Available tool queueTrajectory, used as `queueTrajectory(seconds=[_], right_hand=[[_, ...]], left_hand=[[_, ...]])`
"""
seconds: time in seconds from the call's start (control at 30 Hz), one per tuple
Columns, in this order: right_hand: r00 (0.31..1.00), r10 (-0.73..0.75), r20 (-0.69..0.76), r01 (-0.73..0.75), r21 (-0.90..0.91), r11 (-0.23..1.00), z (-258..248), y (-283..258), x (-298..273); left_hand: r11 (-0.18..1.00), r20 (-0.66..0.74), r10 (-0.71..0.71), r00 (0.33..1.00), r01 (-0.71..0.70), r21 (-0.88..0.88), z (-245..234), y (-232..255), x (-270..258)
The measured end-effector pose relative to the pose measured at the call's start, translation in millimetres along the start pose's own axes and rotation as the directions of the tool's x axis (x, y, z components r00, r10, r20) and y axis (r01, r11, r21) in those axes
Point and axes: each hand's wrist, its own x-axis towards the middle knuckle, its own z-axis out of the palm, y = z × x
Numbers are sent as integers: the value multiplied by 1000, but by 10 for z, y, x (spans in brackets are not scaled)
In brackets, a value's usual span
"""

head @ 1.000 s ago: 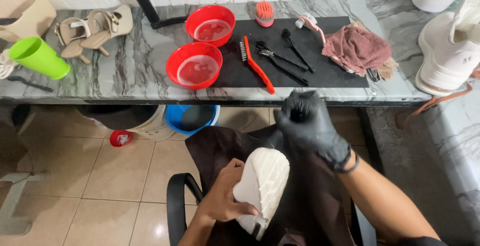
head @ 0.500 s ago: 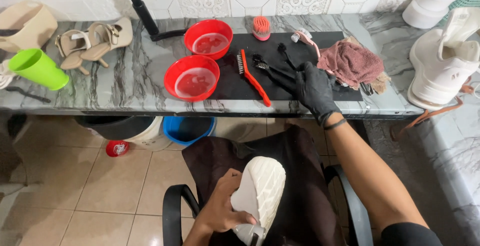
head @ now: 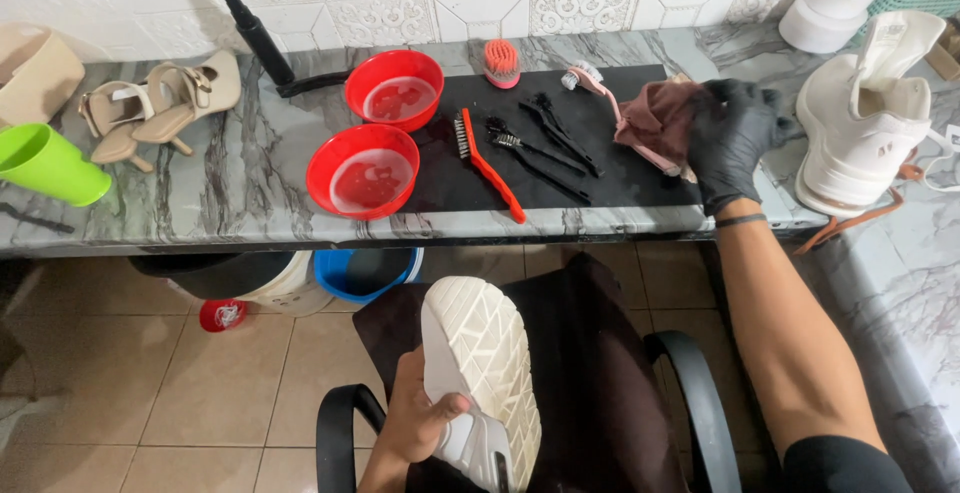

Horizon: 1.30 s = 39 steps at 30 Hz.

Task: The person scrubs the sole of a white sneaker using a small black brush and a larger orange brush, repeatedly dipping the brushes into soapy water and wiping the sole with a cloth. The person rotates the shoe to clean different areas of the sole.

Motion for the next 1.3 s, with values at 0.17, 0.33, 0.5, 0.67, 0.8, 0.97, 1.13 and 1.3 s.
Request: queueTrajectory(seconds=[0.17,0.33,0.5,0.67,0.8,0.97,1.13,1.3], right_hand=[[836,-1,-549,418,637,648,-1258,-590,-64],[977,100,-191,151,938,313,-2137,-1264,-1033],[777,-615,-131,256,959,119,-2267,-1692,-1715],[840,-531,114,13,973,230,-2189,-1688,-1574],[869,-286,404,-236,846,477,-2216,-1639,-1455],[774,-627,-88,254,950,180,-2287,-1703,-1469],[836,-277,473,-254,782,569,-1925,-1386,-1185],[978,-32,204,-163,858,487,-1938,-1028,-358]], left_hand=[[998,-3,-3,1000,3,64,94,76,50],[996,37,-22,999,19,92,216,180,20],[994,52,-8,999,3,108,352,310,-73],[993,51,-55,997,49,110,316,221,-108],[993,60,-70,996,64,101,291,215,-88],[994,87,-58,995,49,100,266,130,-48],[994,118,-104,988,101,34,158,118,-83],[973,167,-230,959,229,23,25,33,-86]])
